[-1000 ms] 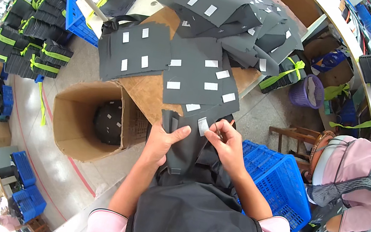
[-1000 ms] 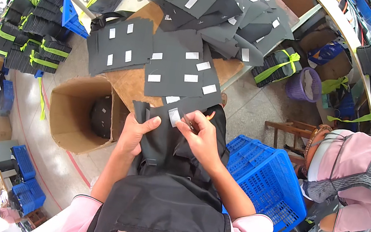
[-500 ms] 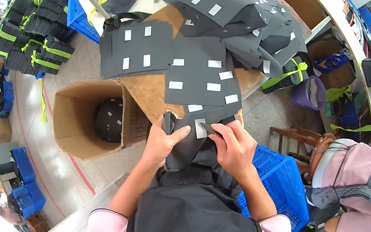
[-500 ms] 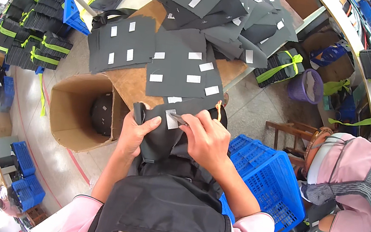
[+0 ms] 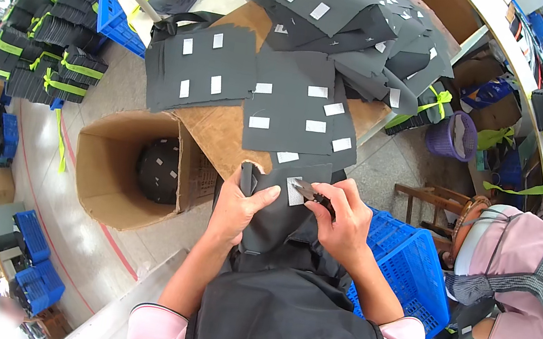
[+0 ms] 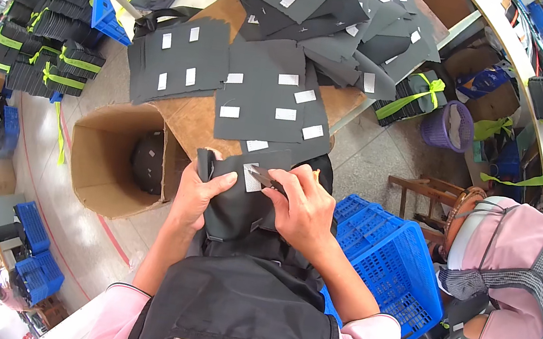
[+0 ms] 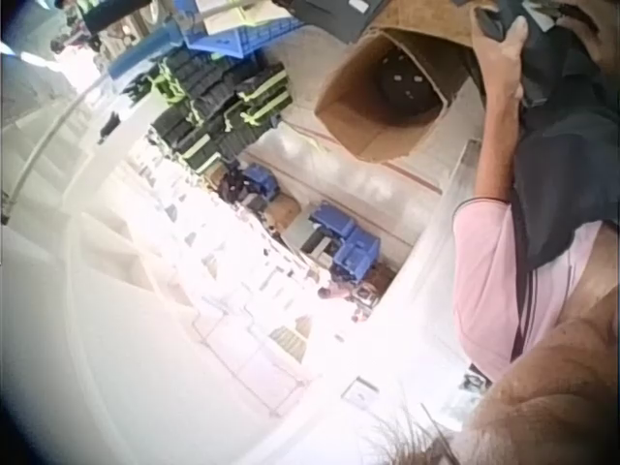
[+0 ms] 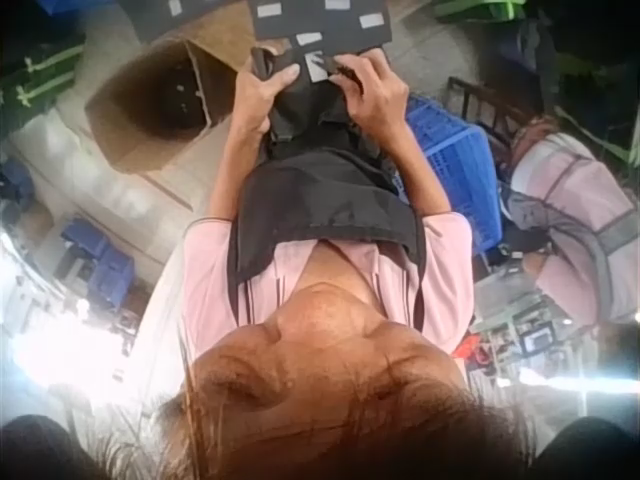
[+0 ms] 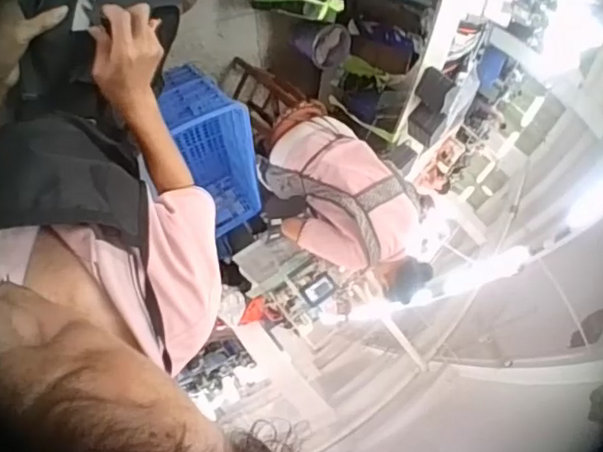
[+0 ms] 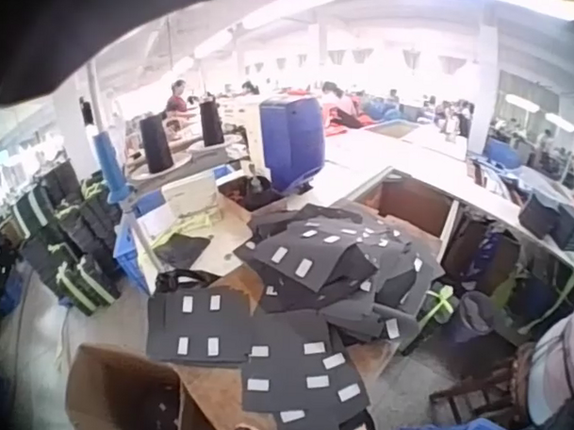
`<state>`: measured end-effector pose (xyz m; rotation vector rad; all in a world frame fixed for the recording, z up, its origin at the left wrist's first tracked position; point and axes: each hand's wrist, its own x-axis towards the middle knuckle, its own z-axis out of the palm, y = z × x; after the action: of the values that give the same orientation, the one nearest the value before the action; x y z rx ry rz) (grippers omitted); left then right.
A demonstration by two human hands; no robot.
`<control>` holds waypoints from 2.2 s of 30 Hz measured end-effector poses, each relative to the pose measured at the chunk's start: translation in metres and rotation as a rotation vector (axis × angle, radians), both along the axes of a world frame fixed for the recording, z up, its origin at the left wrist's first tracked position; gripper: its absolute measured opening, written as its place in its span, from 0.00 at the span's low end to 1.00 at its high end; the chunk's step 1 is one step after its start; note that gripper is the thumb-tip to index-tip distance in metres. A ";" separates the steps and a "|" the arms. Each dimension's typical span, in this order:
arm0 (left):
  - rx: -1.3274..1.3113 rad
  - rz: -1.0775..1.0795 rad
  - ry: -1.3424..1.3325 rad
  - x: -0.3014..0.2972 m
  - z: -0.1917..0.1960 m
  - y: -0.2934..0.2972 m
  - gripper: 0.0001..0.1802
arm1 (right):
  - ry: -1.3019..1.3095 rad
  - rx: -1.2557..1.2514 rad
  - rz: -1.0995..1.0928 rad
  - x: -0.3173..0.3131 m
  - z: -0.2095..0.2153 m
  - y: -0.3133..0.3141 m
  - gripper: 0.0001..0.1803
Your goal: The recorder is inspecting and trimming excess threads from pieces of black fabric with white rectangular markings in a garment factory.
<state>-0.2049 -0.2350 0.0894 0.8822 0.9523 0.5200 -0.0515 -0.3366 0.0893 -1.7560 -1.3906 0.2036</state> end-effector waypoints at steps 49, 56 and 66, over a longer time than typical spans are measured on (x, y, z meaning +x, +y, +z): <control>1.624 -0.347 0.397 0.062 0.075 0.080 0.39 | 0.396 0.271 0.087 0.042 0.013 0.079 0.07; 0.208 -0.160 -0.063 0.019 0.033 0.043 0.12 | 0.068 0.374 -0.143 0.009 0.035 0.023 0.19; 0.143 -0.007 -0.069 0.008 0.035 0.013 0.14 | 0.086 0.112 -0.034 -0.004 0.016 0.007 0.16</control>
<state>-0.1970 -0.2219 0.1249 0.9890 0.8568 0.6141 -0.0557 -0.3292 0.1049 -1.6584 -1.2850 0.1778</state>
